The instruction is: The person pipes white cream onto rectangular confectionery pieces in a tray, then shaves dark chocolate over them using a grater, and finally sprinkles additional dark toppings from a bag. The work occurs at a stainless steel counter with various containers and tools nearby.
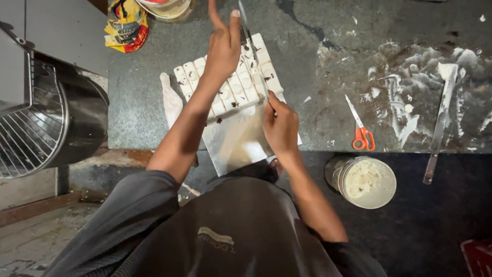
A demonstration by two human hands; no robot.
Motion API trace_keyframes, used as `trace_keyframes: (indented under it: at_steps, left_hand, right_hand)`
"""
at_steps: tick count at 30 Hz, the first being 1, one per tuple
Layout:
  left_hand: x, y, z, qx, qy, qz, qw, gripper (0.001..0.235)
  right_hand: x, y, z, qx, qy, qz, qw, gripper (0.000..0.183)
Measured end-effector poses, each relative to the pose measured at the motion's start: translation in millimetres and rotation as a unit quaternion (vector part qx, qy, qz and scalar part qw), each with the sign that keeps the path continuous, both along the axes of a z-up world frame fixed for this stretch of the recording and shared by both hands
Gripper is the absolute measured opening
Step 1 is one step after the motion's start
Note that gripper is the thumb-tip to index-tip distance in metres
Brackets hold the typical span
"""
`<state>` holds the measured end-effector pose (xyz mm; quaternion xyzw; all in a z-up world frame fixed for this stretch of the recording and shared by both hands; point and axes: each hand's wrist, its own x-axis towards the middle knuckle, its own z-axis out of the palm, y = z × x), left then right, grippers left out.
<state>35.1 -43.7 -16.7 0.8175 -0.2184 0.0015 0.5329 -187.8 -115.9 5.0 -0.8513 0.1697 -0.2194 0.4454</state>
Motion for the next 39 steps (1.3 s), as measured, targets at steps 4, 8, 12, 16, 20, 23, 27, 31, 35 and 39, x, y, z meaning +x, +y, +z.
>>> trace_keyframes:
  at_steps: [4, 8, 12, 16, 20, 23, 27, 31, 35, 39]
  left_hand:
    - [13.5, -13.6, -12.5, 0.020, 0.028, 0.004, 0.999, 0.074]
    - [19.6, -22.8, -23.2, 0.011, -0.001, -0.002, 1.000, 0.073]
    - [8.1, -27.1, -32.0, 0.005, -0.010, -0.012, 1.000, 0.074]
    - [-8.5, -23.2, -26.0, -0.011, 0.046, -0.044, 0.998, 0.078]
    - [-24.4, -19.6, -26.6, -0.005, 0.033, -0.053, 0.998, 0.076]
    - [-32.5, -19.8, -29.5, -0.001, 0.036, -0.056, 0.998, 0.078]
    - [-40.8, -19.4, -36.6, -0.011, 0.040, -0.063, 0.997, 0.079]
    - [-49.9, -24.6, -38.7, -0.042, 0.030, -0.078, 0.996, 0.080]
    - [-61.1, -26.1, -37.2, 0.008, 0.031, -0.057, 0.998, 0.080]
    - [-72.1, -19.6, -32.2, 0.004, 0.053, -0.069, 0.996, 0.082]
  right_hand:
    - [1.3, -6.2, 1.3, 0.004, 0.006, -0.002, 1.000, 0.032]
    - [1.0, -8.9, 0.3, 0.016, 0.040, -0.036, 0.998, 0.031]
    - [-9.0, -11.4, -7.8, 0.015, 0.031, -0.038, 0.999, 0.032]
    - [-19.0, -11.7, -12.4, -0.008, 0.053, -0.036, 0.998, 0.031]
    - [-35.5, -7.4, -14.7, 0.023, 0.000, -0.043, 0.999, 0.028]
    - [-40.4, -10.4, -14.4, -0.019, 0.066, -0.048, 0.996, 0.031]
    - [-55.4, -10.5, -18.2, 0.021, 0.054, -0.051, 0.997, 0.029]
    - [-61.7, -10.3, -29.4, 0.008, 0.062, -0.060, 0.996, 0.028]
    - [-76.0, -10.3, -38.2, 0.033, 0.043, -0.045, 0.997, 0.031]
    - [-84.4, -11.4, -39.5, 0.001, 0.027, -0.043, 0.999, 0.030]
